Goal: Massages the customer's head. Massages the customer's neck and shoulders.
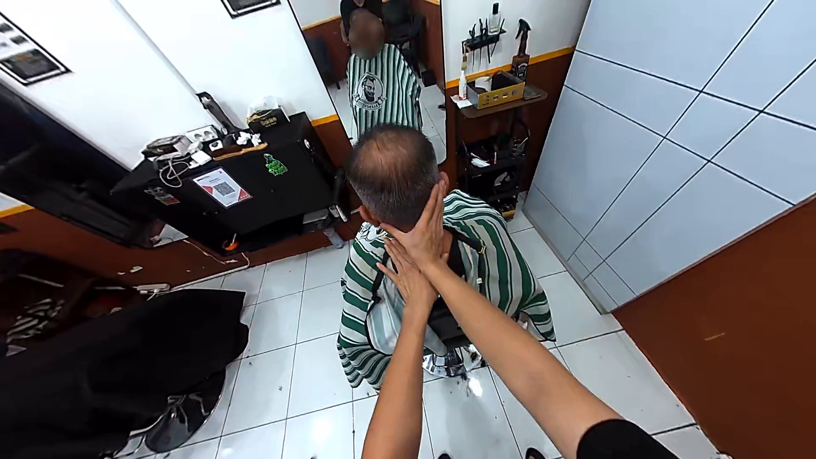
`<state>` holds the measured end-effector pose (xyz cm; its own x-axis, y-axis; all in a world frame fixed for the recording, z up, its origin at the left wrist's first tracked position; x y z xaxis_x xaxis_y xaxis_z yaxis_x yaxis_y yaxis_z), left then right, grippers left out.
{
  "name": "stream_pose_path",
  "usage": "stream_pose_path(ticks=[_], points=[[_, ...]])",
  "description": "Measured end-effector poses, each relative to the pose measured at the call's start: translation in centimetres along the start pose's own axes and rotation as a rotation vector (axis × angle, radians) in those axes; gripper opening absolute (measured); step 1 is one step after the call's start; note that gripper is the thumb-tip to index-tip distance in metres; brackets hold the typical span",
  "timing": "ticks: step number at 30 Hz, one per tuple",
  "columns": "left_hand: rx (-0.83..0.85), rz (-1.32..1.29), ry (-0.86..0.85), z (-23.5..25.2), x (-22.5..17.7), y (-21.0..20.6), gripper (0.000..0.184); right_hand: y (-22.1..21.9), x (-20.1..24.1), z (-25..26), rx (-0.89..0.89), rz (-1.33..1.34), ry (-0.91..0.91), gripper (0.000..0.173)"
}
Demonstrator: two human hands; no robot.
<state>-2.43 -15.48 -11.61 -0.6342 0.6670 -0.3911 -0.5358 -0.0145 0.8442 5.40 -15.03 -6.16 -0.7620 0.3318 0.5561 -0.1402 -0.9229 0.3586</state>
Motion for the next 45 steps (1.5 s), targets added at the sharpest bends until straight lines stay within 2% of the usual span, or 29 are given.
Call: stream_pose_path(ticks=[3,6,10,11,13,15,17,19,21,23,26,29,31,32,34,36,38,39,45], points=[[0.012,-0.005,-0.068,-0.5,0.7,-0.3,0.098,-0.2,-0.4,-0.9,0.069,-0.021,-0.042,0.141],[0.052,-0.097,-0.174,-1.4,1.5,0.6,0.095,-0.4,-0.9,-1.9,0.163,-0.114,-0.094,0.134],[0.114,-0.546,-0.165,-1.1,2.2,4.3,0.102,-0.1,-2.0,-3.5,0.182,-0.142,-0.127,0.115],[0.046,-0.648,-0.148,-0.5,2.2,5.3,0.1,0.0,-2.3,-3.8,0.18,-0.134,-0.116,0.109],[-0.207,-0.789,-0.111,1.5,1.1,6.8,0.095,0.4,-2.6,-4.4,0.176,-0.136,-0.079,0.099],[-0.461,-0.876,-0.058,4.3,-1.1,8.0,0.111,0.9,-2.7,-4.8,0.21,-0.154,-0.052,0.088],[-0.642,-0.837,-0.051,6.9,-3.8,8.6,0.13,1.5,-2.8,-5.3,0.256,-0.185,-0.035,0.075],[-0.718,-0.641,-0.013,8.4,-5.9,8.2,0.14,2.0,-3.1,-5.9,0.295,-0.226,-0.01,0.065],[-0.765,-0.461,0.028,8.7,-6.4,6.2,0.147,2.5,-3.6,-6.6,0.33,-0.267,0.041,0.058],[-0.806,-0.487,0.028,8.1,-5.6,3.8,0.15,3.2,-4.3,-6.9,0.346,-0.28,0.113,0.054],[-0.753,-0.51,0.089,6.5,-4.5,0.9,0.143,4.5,-5.6,-7.4,0.398,-0.18,0.189,0.05],[-0.58,-0.4,0.183,5.2,-5.2,0.1,0.123,6.8,-6.5,-6.2,0.622,-0.043,0.205,0.051],[-0.495,-0.356,0.215,4.7,-5.5,-0.2,0.11,8.8,-6.5,-3.9,0.8,-0.008,0.172,0.039],[-0.425,-0.341,0.234,4.3,-5.6,-0.2,0.105,9.5,-6.4,-2.4,0.818,-0.001,0.146,0.032],[-0.324,-0.301,0.232,3.5,-5.5,-0.1,0.093,9.5,-6.3,1.1,0.774,0.079,0.079,0.026],[-0.235,-0.239,0.172,2.6,-5.1,-0.2,0.083,8.1,-5.3,4.0,0.846,0.329,0.012,0.028],[-0.182,-0.172,0.127,1.9,-4.4,-0.6,0.078,6.1,-4.1,5.6,0.976,0.591,-0.068,0.04],[-0.165,-0.143,0.125,1.7,-4.1,-0.7,0.078,5.2,-3.7,6.0,1.038,0.626,-0.109,0.047],[-0.045,-0.005,0.033,-0.9,-1.5,-0.2,0.094,3.3,-4.5,5.5,1.253,0.508,-0.263,0.055]])
Point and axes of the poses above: each hand's wrist, its own z-axis towards the middle knuckle, its own y-axis out of the back of the hand, x = y × z, the point moved 3 cm from there along z, towards the middle knuckle, and after that the axes turned 8 degrees about -z, right-handed, at the moved point
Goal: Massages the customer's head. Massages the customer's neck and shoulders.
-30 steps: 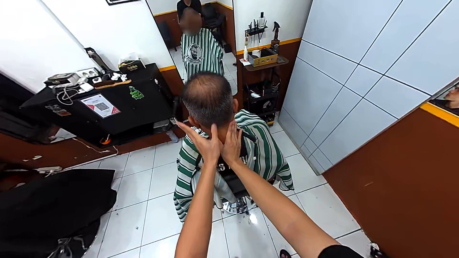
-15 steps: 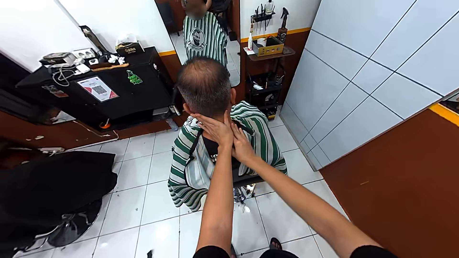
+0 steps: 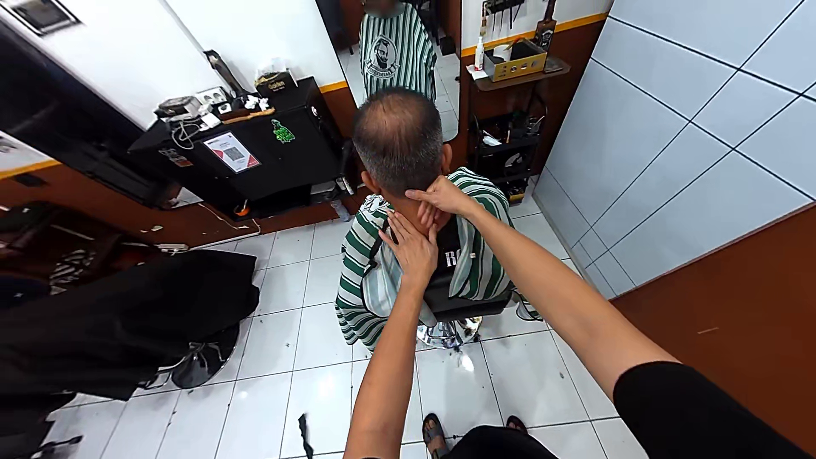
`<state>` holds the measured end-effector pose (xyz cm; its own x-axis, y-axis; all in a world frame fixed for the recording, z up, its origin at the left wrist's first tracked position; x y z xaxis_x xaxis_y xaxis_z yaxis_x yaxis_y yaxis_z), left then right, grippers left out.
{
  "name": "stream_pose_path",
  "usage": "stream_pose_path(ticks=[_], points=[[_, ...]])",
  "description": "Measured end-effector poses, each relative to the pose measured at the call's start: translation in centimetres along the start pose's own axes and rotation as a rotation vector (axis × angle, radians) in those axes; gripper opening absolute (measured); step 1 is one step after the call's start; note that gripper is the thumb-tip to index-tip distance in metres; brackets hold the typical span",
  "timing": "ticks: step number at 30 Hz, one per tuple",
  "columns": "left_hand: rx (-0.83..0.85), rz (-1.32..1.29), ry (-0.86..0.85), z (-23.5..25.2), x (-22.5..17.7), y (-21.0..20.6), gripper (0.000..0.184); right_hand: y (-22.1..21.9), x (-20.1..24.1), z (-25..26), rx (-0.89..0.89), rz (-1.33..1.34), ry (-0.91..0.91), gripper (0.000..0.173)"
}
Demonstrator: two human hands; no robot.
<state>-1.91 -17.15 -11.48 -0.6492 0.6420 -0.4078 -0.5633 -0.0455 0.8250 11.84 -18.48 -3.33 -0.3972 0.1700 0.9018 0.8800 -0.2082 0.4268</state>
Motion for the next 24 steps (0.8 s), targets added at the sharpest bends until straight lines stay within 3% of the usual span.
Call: stream_pose_path(ticks=[3,5,7,9,14,19,24], points=[[0.151,0.031,-0.102,-1.2,1.7,1.9,0.089,-0.3,-2.1,0.6,0.058,-0.042,-0.049,0.057],[0.237,0.033,-0.145,-0.6,2.2,5.0,0.074,-0.4,-2.6,0.5,0.114,-0.092,-0.126,0.059],[0.175,-0.037,-0.201,1.6,2.4,8.3,0.061,-0.3,-2.4,0.1,0.159,-0.129,-0.212,0.058],[0.281,-0.221,-0.123,5.2,2.9,9.7,0.067,-0.3,-2.6,0.2,0.182,-0.153,-0.27,0.055],[0.632,-0.851,0.161,9.5,3.8,5.6,0.06,-0.9,-3.3,0.3,0.194,-0.163,-0.359,0.05],[0.822,-0.73,0.152,9.7,3.6,4.9,0.047,-0.4,-2.9,-1.2,0.114,-0.004,-0.335,0.073],[0.969,-0.673,0.088,10.2,3.8,5.2,0.044,-0.6,-3.0,-0.9,0.153,-0.048,-0.358,0.059]])
Point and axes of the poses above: each hand's wrist, its own z-axis towards the middle knuckle, its own y-axis out of the back of the hand, x = y × z, the point moved 3 cm from there along z, towards the middle knuckle, and after that the axes turned 8 degrees about -z, right-handed, at the moved point
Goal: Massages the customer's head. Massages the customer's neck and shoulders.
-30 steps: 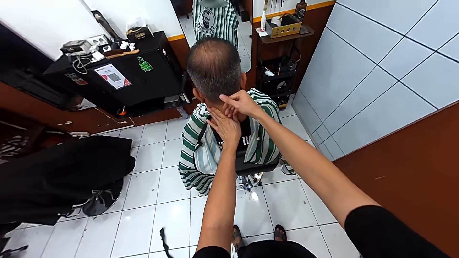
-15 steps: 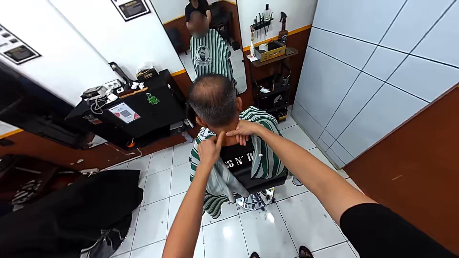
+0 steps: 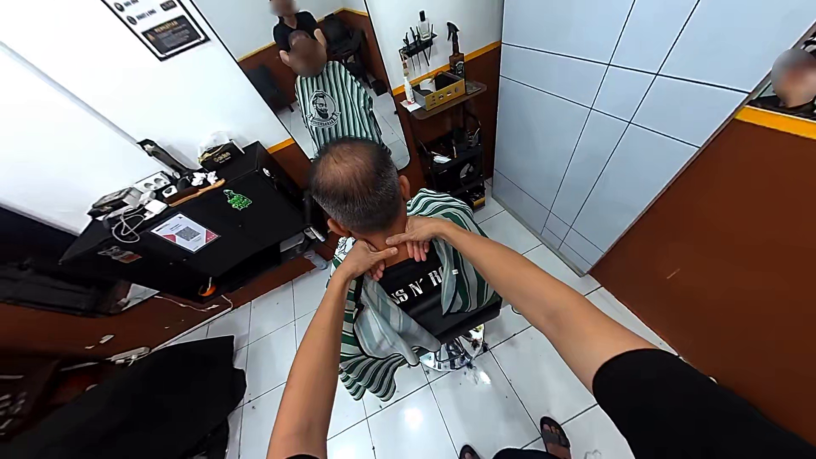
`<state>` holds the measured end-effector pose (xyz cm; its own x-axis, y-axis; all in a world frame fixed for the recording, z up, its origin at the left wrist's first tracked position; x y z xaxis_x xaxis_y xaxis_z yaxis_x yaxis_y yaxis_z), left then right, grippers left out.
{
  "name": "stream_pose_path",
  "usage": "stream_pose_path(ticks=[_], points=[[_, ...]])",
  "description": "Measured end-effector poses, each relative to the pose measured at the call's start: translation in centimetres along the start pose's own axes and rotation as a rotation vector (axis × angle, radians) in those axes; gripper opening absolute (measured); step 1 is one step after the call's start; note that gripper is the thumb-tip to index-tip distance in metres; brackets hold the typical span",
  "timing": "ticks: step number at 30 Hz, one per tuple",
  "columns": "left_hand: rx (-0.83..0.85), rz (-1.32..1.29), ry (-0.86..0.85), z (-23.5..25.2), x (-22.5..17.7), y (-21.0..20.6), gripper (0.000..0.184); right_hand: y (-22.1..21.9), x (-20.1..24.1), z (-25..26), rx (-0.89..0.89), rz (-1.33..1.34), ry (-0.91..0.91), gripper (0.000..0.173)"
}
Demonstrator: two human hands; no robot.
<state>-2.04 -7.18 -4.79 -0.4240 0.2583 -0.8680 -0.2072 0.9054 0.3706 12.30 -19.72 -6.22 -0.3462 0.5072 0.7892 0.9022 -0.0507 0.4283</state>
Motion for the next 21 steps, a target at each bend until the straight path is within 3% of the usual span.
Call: stream_pose_path(ticks=[4,6,10,13,16,18,21], points=[[-0.113,-0.019,0.06,0.4,-0.2,0.2,0.072,-0.3,0.0,0.8,0.022,-0.08,0.01,0.051],[-0.137,-0.019,0.028,0.8,0.5,0.2,0.066,-0.2,0.3,0.6,0.015,-0.054,0.01,0.052],[-0.057,0.038,-0.043,0.6,1.6,0.3,0.051,0.2,0.2,0.9,-0.04,0.059,-0.015,0.074],[-0.02,0.029,-0.01,0.2,1.2,0.1,0.051,0.5,-0.5,1.7,0.01,-0.015,-0.008,0.065],[-0.083,-0.025,0.051,-0.1,0.5,0.1,0.078,0.4,0.6,0.4,0.057,-0.119,-0.019,0.052],[-0.161,-0.03,0.045,0.4,0.8,0.0,0.073,0.3,1.1,-0.1,0.064,-0.137,-0.022,0.05],[-0.12,0.006,-0.048,0.9,1.6,0.3,0.057,1.0,1.1,0.4,0.031,-0.034,0.011,0.067]])
Point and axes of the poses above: each hand's wrist, its own z-axis towards the middle knuckle, its own y-axis out of the back of the hand, x = y × z, the point moved 3 cm from there along z, towards the middle knuckle, and after that the axes turned 8 degrees about -z, right-handed, at the moved point
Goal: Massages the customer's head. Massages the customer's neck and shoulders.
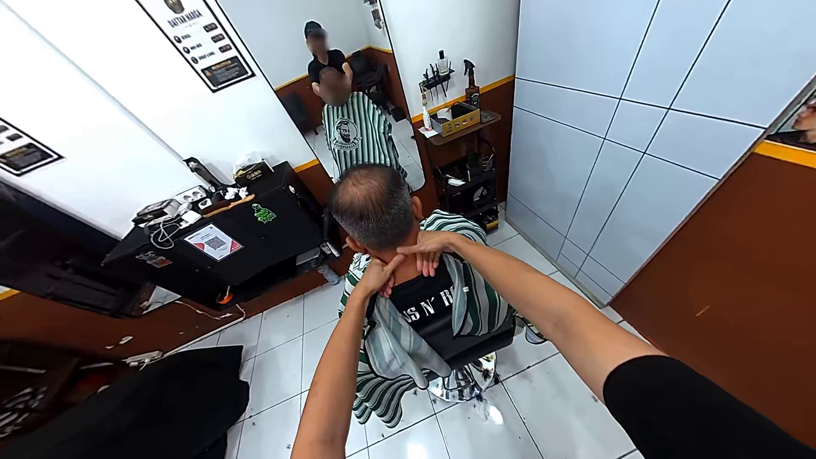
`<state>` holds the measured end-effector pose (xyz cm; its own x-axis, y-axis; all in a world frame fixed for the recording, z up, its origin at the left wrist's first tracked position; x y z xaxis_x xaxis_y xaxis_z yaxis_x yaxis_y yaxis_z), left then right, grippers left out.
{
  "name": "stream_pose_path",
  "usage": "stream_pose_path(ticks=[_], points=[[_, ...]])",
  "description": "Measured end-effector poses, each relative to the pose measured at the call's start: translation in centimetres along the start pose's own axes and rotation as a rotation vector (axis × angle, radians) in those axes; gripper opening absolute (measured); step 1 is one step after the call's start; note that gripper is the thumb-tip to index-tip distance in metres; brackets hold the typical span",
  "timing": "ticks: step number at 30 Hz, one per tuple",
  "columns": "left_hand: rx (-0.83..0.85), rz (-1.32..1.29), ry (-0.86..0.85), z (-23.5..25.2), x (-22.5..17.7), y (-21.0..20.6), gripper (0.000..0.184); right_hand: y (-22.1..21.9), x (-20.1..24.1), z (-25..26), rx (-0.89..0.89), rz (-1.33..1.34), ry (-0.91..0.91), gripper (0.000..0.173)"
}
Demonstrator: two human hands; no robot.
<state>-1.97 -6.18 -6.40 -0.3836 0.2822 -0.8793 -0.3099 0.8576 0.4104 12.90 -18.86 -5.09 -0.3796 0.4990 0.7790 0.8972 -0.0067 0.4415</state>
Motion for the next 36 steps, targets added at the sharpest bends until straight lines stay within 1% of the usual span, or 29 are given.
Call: stream_pose_path(ticks=[1,3,5,6,8,9,10,11,13,15,16,18,19,21,22,24,25,27,29,31,32,33,34,35,36], points=[[0.024,0.02,-0.022,0.1,0.0,0.2,0.054,0.3,0.1,0.1,-0.017,0.019,-0.002,0.074],[0.063,0.07,-0.01,-0.1,0.1,0.4,0.051,0.3,0.6,-0.4,-0.015,-0.034,-0.029,0.077],[0.086,0.074,0.036,-0.3,-0.3,0.2,0.051,0.3,0.2,-0.2,0.037,-0.136,-0.042,0.07],[0.078,0.039,0.063,-0.5,-0.6,0.2,0.056,0.2,0.0,0.2,0.065,-0.176,-0.034,0.065],[-0.001,-0.035,0.101,-0.5,-1.0,0.0,0.073,0.2,0.4,0.1,0.092,-0.236,-0.054,0.057],[-0.059,-0.047,0.107,-0.4,-0.9,-0.1,0.074,0.3,0.5,0.2,0.096,-0.252,-0.065,0.056],[-0.089,-0.033,0.099,-0.3,-0.8,-0.1,0.07,0.2,0.6,0.1,0.086,-0.245,-0.072,0.055],[-0.095,-0.006,0.073,-0.2,-0.6,-0.2,0.064,0.2,0.8,-0.1,0.068,-0.211,-0.07,0.056],[-0.071,0.082,0.011,0.0,0.0,-0.1,0.056,0.3,0.5,0.1,0.024,-0.079,-0.032,0.066],[-0.034,0.178,-0.017,0.0,0.0,0.2,0.052,0.7,0.7,0.1,0.016,-0.056,-0.027,0.077],[-0.019,0.213,-0.016,-0.1,0.0,0.2,0.053,0.7,0.5,0.3,0.023,-0.074,-0.038,0.078],[0.008,0.21,0.025,-0.3,-0.3,0.0,0.053,0.6,0.2,0.4,0.039,-0.167,-0.07,0.071],[0.01,0.142,0.047,-0.6,-0.7,0.0,0.055,0.4,0.5,0.1,0.048,-0.226,-0.086,0.067],[-0.017,-0.019,0.083,-0.8,-1.1,-0.2,0.072,0.1,1.3,-1.1,0.061,-0.301,-0.113,0.059],[-0.051,-0.061,0.102,-0.7,-1.0,-0.2,0.076,0.2,1.4,-1.1,0.062,-0.314,-0.116,0.057],[-0.082,-0.072,0.097,-0.2,-0.3,-0.2,0.069,0.3,1.0,-0.6,0.044,-0.271,-0.093,0.056],[-0.072,-0.053,0.079,-0.1,0.2,-0.1,0.064,0.5,0.5,0.0,0.019,-0.205,-0.058,0.059],[-0.028,0.038,0.012,0.1,0.4,0.2,0.053,1.0,0.7,-0.3,-0.018,-0.094,-0.005,0.072],[0.019,0.138,-0.009,-0.2,0.2,0.3,0.048,1.0,0.9,-0.5,-0.01,-0.109,-0.024,0.08],[0.049,0.128,0.044,-0.5,-0.4,0.3,0.049,0.9,0.3,0.1,0.015,-0.208,-0.064,0.076],[0.056,0.064,0.076,-0.7,-0.7,0.3,0.052,0.6,0.3,0.0,0.033,-0.263,-0.087,0.071],[0.04,-0.009,0.109,-0.8,-1.1,0.3,0.061,0.4,0.8,-0.5,0.052,-0.317,-0.112,0.065],[-0.003,-0.064,0.138,-0.8,-1.4,0.3,0.069,0.5,1.1,-0.6,0.067,-0.354,-0.127,0.062],[-0.057,-0.086,0.156,-0.5,-1.4,0.2,0.073,0.6,1.1,-0.3,0.069,-0.372,-0.128,0.059],[-0.094,-0.087,0.147,-0.3,-1.0,0.1,0.07,0.7,1.0,0.0,0.066,-0.365,-0.119,0.057]])
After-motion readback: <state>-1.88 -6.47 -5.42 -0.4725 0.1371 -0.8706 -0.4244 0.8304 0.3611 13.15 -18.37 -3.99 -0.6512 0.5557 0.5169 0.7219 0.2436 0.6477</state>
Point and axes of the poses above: each hand's wrist, its own z-axis towards the middle knuckle, its own y-axis out of the back of the hand, x = y × z, the point moved 3 cm from there along z, towards the middle knuckle, and after that the axes turned 8 degrees about -z, right-handed, at the moved point
